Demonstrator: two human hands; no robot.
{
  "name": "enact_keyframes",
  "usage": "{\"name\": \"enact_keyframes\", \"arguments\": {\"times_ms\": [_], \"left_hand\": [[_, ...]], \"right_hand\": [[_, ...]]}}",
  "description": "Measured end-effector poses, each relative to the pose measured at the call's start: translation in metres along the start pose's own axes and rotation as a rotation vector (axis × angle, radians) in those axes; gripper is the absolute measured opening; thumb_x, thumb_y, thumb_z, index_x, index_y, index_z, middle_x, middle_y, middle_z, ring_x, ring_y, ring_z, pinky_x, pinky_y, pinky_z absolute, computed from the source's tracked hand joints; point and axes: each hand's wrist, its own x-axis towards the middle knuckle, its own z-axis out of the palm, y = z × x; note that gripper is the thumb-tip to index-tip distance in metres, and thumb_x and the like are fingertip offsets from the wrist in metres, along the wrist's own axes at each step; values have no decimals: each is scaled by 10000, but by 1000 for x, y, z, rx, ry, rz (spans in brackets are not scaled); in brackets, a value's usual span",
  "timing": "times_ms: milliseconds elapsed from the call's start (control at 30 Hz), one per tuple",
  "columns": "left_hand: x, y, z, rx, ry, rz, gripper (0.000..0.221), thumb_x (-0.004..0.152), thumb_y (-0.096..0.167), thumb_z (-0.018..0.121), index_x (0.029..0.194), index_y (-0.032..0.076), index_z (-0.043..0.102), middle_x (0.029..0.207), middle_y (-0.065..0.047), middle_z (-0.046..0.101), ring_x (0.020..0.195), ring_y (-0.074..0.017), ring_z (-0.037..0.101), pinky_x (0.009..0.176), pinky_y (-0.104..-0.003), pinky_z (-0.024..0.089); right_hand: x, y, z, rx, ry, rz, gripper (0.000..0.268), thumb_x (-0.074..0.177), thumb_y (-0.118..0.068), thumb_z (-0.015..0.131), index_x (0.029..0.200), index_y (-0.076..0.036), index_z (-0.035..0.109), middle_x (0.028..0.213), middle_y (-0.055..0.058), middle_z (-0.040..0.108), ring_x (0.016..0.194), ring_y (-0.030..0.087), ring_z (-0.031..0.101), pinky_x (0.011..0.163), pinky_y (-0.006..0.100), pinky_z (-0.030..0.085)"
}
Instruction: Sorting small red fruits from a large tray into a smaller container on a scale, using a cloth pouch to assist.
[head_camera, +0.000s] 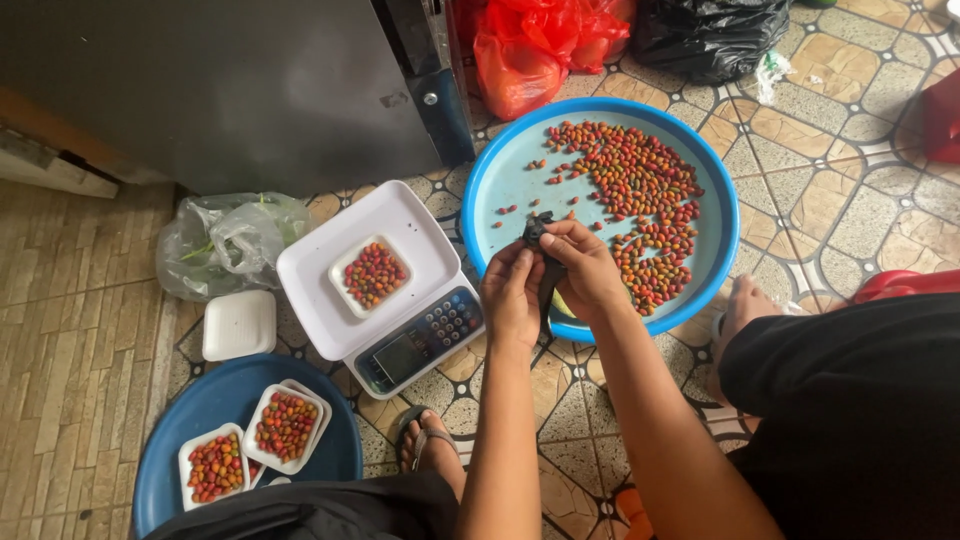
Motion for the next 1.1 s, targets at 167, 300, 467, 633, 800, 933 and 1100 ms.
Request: {"name": "enact_keyframes", "arguments": {"times_ms": [167,300,467,633,800,933,1100], "left_hand": [[12,-6,-15,-3,38,-2,121,910,43,769,1015,12,719,892,-127,734,796,-173,742,766,-231,660],[9,-2,-14,-28,16,-15,131,898,45,785,999,-5,717,862,-127,734,765,-172,752,737,-216,666],[13,-6,-19,4,-14,-14,167,867,24,811,999,6,710,888,-138,740,776,-175,752,741,-236,667],[12,-4,-19,24,-38,-4,191,871,17,795,1039,-6,709,907,-140,744,797,-174,753,752,-233,665],[1,8,-11,170,-2,45,205,867,80,824,1040,2,748,848,-106,716,759,-133,704,728,-225,645],[6,5,-17,270,0,87,212,826,101,874,1003,43,775,820,-84,725,716,-103,689,705,-227,639],[14,-6,-27,238,-35,60,192,851,95,846,1022,44,772,818,-96,730,712,-123,702,682,-215,636]], "right_hand": [[-9,-2,14,-30,-42,-24,159,846,59,782,991,27,727,757,65,661,719,151,692,680,253,589],[-10,-4,19,-92,-31,-85,150,843,48,793,982,30,741,719,40,636,695,114,682,667,219,574],[-11,-6,21,-145,-25,-123,150,859,25,791,1002,19,748,719,28,636,683,85,665,655,192,554],[-5,-2,16,-86,-3,-73,130,874,20,774,999,6,742,724,37,646,637,132,687,585,231,582],[-1,8,10,-76,2,-46,141,864,19,784,996,7,736,727,70,661,636,166,686,556,260,585],[-5,5,18,-88,14,-51,126,876,10,774,996,12,734,727,25,652,604,124,662,534,254,580],[2,13,9,-77,8,-52,121,892,11,758,1008,13,724,731,27,650,577,136,658,508,261,577]]}}
